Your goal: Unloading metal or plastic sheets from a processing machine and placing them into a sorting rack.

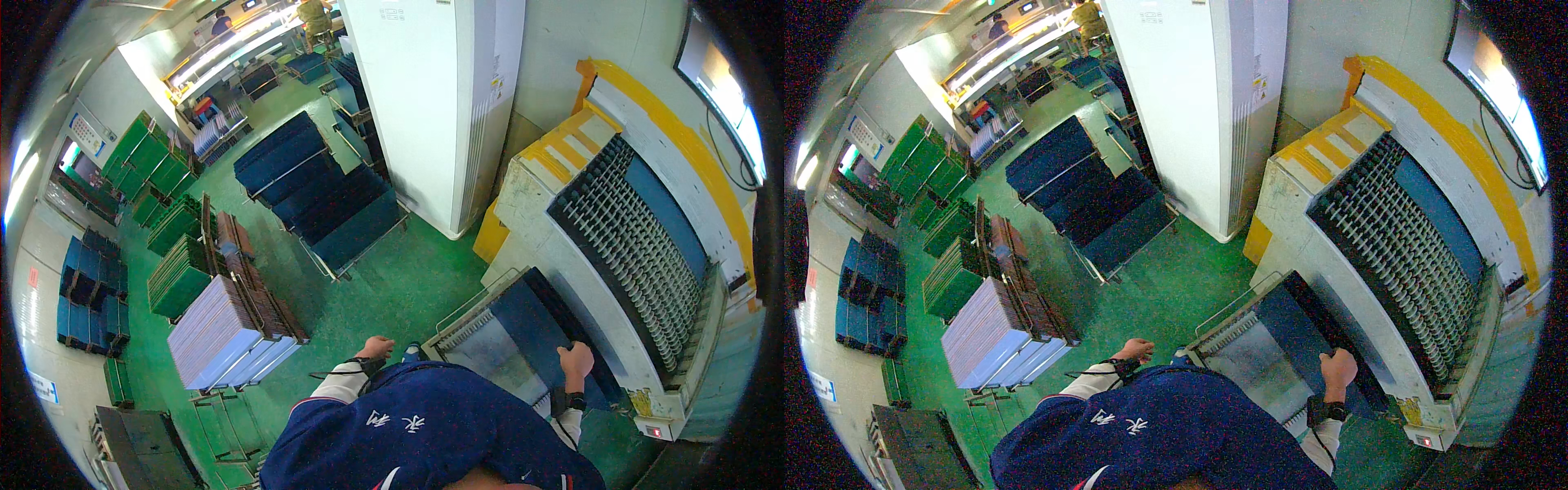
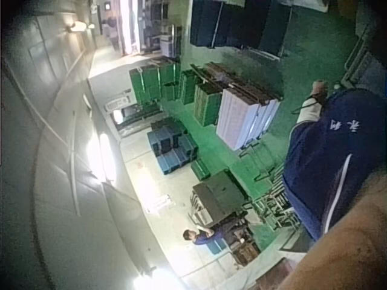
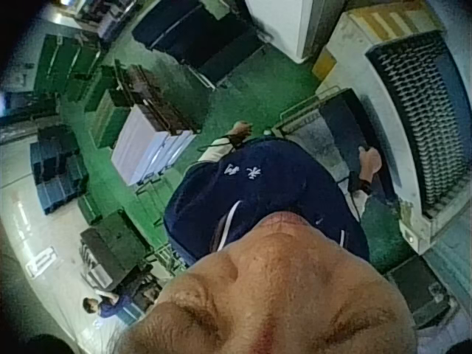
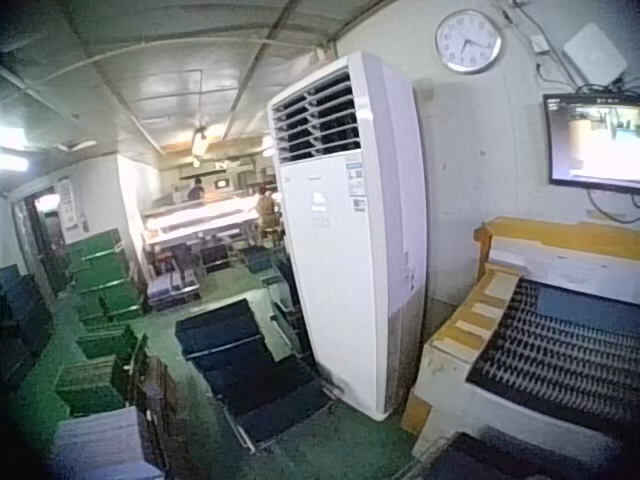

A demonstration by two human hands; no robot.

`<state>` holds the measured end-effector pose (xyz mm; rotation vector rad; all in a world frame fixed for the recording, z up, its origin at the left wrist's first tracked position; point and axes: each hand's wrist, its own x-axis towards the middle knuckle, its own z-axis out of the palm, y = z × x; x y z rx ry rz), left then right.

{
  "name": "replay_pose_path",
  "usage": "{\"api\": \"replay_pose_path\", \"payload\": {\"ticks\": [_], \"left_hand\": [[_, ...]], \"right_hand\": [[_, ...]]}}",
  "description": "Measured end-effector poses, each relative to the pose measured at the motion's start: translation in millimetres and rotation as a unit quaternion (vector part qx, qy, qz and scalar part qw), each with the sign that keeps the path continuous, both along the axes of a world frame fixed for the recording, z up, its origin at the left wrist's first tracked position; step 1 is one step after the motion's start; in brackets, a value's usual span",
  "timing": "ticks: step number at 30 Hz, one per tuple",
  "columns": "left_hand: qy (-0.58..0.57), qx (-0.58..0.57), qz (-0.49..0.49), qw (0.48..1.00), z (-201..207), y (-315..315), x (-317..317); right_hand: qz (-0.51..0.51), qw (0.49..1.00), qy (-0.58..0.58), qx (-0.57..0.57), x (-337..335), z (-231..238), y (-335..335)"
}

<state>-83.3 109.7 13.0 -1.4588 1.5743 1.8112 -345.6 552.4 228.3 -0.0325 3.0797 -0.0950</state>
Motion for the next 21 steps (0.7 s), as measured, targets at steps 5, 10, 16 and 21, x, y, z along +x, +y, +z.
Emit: {"api": "replay_pose_path", "payload": {"ticks": [5,10,16,21], "left_hand": [[-0.003,-0.010,-0.010,1.000,-8.4,-0.4,0.4],[0.003,-0.004,-0.026,1.000,-9.4,-1.6,0.3],[0.003,-0.018,-0.021,1.000,-10.8,-1.0,1.7],[-0.002,-0.007,-0.012,1.000,-6.1,-0.6,-0.7]], "right_hand": [[0.005,1.000,0.009,0.000,-1.4,-7.3,4.4],[-0.001,1.000,-0.004,-0.002,-0.8,-2.4,1.7],[-0.006,1.000,-0.008,-0.004,-1.1,-3.1,1.7],[-0.010,1.000,-0.009,-0.007,-0.6,-1.8,1.5]]}}
